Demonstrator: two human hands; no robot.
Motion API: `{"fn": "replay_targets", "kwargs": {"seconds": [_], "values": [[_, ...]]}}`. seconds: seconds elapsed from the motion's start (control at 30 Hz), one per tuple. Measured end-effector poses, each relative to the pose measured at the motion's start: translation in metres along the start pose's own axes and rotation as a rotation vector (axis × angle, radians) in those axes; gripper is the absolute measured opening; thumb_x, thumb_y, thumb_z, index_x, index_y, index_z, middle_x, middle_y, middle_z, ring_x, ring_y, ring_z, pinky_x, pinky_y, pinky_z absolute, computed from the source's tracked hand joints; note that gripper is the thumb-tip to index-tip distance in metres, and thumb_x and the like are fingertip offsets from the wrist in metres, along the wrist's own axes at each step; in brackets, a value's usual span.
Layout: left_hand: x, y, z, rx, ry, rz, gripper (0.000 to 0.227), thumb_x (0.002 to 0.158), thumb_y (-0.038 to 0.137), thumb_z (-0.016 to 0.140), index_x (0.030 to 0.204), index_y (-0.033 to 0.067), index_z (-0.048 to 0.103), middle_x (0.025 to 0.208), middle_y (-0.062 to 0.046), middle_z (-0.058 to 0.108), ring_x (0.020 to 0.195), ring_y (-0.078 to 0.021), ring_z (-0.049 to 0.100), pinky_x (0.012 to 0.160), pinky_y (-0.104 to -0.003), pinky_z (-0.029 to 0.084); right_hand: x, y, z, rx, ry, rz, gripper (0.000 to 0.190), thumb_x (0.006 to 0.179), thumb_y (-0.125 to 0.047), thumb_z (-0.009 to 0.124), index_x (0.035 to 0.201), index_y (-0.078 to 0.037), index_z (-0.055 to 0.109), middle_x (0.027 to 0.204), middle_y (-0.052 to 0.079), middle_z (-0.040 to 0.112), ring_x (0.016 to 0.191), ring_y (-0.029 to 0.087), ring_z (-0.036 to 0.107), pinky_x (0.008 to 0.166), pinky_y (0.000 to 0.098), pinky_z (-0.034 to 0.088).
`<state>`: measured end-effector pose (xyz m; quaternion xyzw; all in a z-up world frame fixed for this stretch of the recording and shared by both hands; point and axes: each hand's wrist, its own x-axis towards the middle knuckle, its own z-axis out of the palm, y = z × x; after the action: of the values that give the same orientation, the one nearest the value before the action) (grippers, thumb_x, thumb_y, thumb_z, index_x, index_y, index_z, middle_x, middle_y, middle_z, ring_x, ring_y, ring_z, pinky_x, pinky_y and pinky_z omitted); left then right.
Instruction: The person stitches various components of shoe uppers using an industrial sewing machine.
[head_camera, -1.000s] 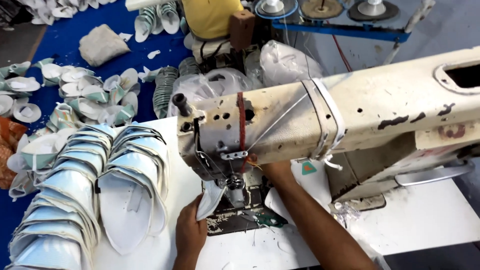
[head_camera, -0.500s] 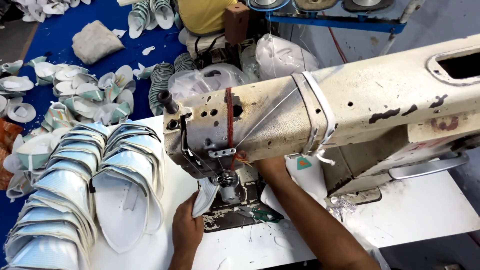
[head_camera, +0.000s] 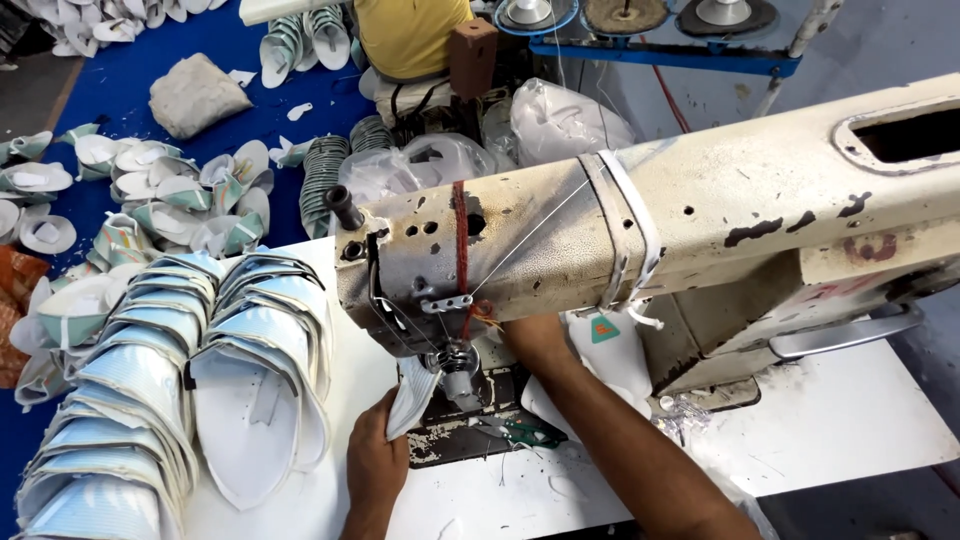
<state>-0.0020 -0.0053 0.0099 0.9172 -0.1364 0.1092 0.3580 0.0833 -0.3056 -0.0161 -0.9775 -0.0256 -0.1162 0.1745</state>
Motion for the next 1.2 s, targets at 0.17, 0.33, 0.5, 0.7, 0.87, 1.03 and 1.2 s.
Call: {"fn": "replay_targets", "kwargs": {"seconds": [0.17, 0.33, 0.5, 0.7, 0.87, 1.03, 1.2], "values": [[0.0, 0.002, -0.002, 0.002, 0.006, -0.004, 0.052, 0.083, 0.0, 0.061, 0.134, 0.0075, 0.062, 0.115, -0.018, 0.072, 0.107, -0.0351, 0.068, 0.092, -0.043, 0.054, -0.005, -0.012, -0.024, 0.116, 0.091, 0.009, 0.023, 0.098, -0.026, 0.061, 0.097, -0.007, 0.073, 0.097, 0.018, 0.071, 0.091, 0.039, 0.067, 0.074, 0.0518, 0.052], [-0.001, -0.003, 0.001, 0.016, -0.007, -0.031, 0.053, 0.082, -0.002, 0.06, 0.134, 0.0074, 0.063, 0.115, -0.018, 0.071, 0.108, -0.0352, 0.068, 0.093, -0.043, 0.053, -0.006, -0.001, -0.003, 0.108, 0.035, 0.158, 0.029, 0.089, -0.039, 0.066, 0.095, -0.013, 0.076, 0.09, 0.017, 0.072, 0.085, 0.04, 0.068, 0.071, 0.0533, 0.052], [0.002, 0.003, -0.003, 0.009, -0.026, -0.032, 0.053, 0.082, -0.001, 0.06, 0.135, 0.0066, 0.062, 0.115, -0.018, 0.072, 0.108, -0.035, 0.068, 0.093, -0.043, 0.054, -0.004, 0.002, 0.0, 0.103, 0.119, 0.134, 0.04, 0.096, -0.047, 0.06, 0.095, -0.01, 0.076, 0.09, 0.018, 0.072, 0.081, 0.041, 0.068, 0.067, 0.0545, 0.051], [0.001, 0.002, -0.001, 0.016, -0.017, -0.025, 0.052, 0.083, -0.002, 0.059, 0.134, 0.0064, 0.062, 0.114, -0.019, 0.072, 0.107, -0.0351, 0.068, 0.092, -0.043, 0.054, 0.001, 0.007, 0.004, 0.042, 0.065, 0.133, 0.042, 0.1, -0.046, 0.058, 0.088, -0.01, 0.076, 0.087, 0.016, 0.073, 0.082, 0.04, 0.069, 0.07, 0.054, 0.051], [0.0, 0.003, -0.002, -0.003, 0.005, 0.037, 0.053, 0.081, -0.002, 0.059, 0.133, 0.0059, 0.063, 0.115, -0.02, 0.071, 0.107, -0.037, 0.068, 0.092, -0.044, 0.053, 0.0, 0.008, 0.005, 0.021, 0.076, 0.077, 0.031, 0.093, -0.039, 0.064, 0.084, -0.012, 0.077, 0.084, 0.014, 0.074, 0.079, 0.038, 0.069, 0.069, 0.0549, 0.05], [0.0, 0.001, 0.0, 0.014, -0.012, -0.007, 0.053, 0.082, -0.001, 0.059, 0.134, 0.0087, 0.063, 0.114, -0.019, 0.071, 0.106, -0.0368, 0.068, 0.091, -0.044, 0.054, -0.002, 0.004, 0.003, 0.063, 0.227, -0.027, 0.018, 0.088, -0.026, 0.066, 0.081, -0.014, 0.077, 0.083, 0.011, 0.074, 0.082, 0.034, 0.071, 0.072, 0.0526, 0.051], [-0.001, 0.0, 0.001, 0.01, -0.006, -0.005, 0.053, 0.082, -0.002, 0.059, 0.134, 0.0085, 0.063, 0.114, -0.019, 0.071, 0.106, -0.0368, 0.067, 0.091, -0.044, 0.054, -0.002, -0.002, -0.007, 0.022, 0.086, 0.058, 0.024, 0.09, -0.034, 0.065, 0.087, -0.013, 0.077, 0.089, 0.012, 0.075, 0.085, 0.035, 0.07, 0.075, 0.0531, 0.051]]}}
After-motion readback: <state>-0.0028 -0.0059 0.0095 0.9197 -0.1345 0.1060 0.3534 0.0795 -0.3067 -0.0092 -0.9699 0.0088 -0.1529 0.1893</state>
